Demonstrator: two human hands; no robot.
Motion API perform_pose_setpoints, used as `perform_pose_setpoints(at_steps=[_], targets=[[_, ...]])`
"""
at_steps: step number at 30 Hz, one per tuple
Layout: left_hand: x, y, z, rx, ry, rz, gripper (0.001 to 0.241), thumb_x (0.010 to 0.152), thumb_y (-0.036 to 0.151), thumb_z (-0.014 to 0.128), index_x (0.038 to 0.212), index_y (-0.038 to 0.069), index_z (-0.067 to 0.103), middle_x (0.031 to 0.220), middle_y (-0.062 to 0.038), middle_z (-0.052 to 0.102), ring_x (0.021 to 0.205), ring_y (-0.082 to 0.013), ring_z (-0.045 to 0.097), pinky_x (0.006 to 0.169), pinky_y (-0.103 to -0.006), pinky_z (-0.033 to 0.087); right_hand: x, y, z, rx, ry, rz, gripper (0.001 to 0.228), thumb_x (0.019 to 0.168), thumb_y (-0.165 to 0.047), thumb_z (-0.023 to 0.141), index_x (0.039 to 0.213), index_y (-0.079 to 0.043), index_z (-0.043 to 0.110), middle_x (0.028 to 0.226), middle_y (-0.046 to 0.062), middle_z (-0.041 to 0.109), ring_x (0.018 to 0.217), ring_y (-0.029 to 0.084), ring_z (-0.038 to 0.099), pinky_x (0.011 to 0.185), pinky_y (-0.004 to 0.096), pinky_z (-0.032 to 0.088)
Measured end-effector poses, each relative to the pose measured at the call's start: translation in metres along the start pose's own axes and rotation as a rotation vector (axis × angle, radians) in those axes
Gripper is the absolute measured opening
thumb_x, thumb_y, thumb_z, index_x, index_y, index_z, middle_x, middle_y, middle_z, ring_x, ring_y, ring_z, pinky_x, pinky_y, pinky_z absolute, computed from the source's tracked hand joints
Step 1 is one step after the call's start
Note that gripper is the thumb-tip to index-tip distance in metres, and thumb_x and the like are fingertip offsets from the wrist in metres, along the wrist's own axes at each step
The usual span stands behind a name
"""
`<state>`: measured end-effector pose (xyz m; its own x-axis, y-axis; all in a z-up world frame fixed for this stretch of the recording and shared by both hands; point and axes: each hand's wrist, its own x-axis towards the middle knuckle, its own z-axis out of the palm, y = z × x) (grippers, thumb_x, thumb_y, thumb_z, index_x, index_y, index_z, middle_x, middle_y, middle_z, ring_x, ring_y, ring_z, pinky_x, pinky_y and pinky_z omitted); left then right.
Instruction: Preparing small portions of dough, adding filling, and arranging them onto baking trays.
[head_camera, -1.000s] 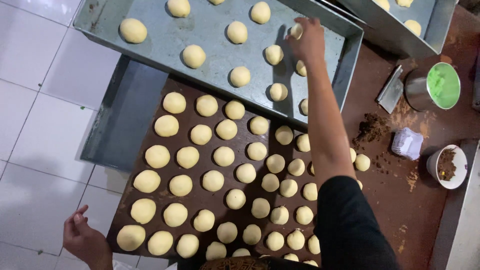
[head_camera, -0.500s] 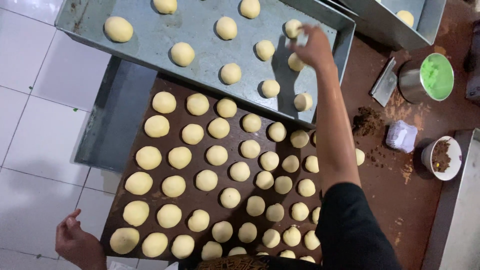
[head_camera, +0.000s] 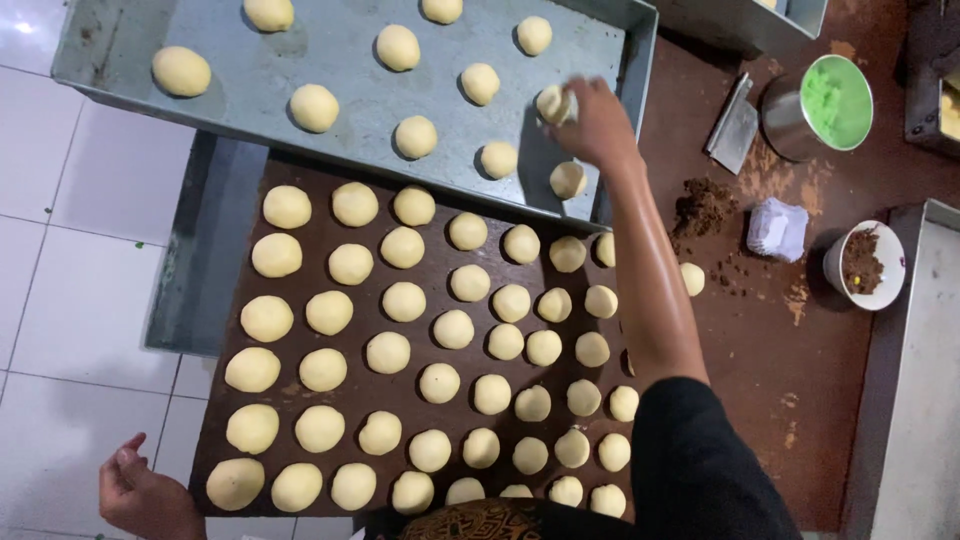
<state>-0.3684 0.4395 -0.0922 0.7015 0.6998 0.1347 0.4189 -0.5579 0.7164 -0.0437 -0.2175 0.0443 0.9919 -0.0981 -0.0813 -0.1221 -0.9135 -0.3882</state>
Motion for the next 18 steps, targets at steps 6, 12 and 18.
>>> perform_pose_setpoints(at_steps=[6,12,18], targets=[[-0.005,0.000,-0.002,-0.061,-0.003,0.045,0.034,0.115,0.009,0.046,0.113,-0.007,0.075,0.103,-0.017,0.071,0.094,-0.0237,0.062,0.086,-0.0402,0.051,-0.052,0.021,0.021,-0.105,-0.172,0.006,0.048,0.078,-0.025,0.086,0.121,-0.011,0.072,0.120,0.017,0.067,0.108,0.037,0.066,0.094,0.047,0.055],[-0.001,0.000,-0.001,0.027,0.009,0.032,0.032,0.117,0.012,0.050,0.111,-0.006,0.076,0.104,-0.017,0.072,0.090,-0.0243,0.061,0.076,-0.0405,0.046,-0.063,0.014,0.018,-0.064,-0.133,0.159,0.044,0.082,-0.029,0.081,0.118,-0.007,0.072,0.116,0.019,0.070,0.105,0.036,0.069,0.092,0.048,0.056],[-0.004,0.036,-0.006,-0.016,0.011,-0.059,0.029,0.116,0.014,0.053,0.109,-0.004,0.075,0.109,-0.014,0.072,0.093,-0.0241,0.064,0.079,-0.0393,0.048,-0.055,-0.032,0.017,-0.112,0.119,-0.188,0.047,0.082,-0.031,0.088,0.120,-0.008,0.073,0.118,0.021,0.068,0.111,0.040,0.064,0.090,0.050,0.054]])
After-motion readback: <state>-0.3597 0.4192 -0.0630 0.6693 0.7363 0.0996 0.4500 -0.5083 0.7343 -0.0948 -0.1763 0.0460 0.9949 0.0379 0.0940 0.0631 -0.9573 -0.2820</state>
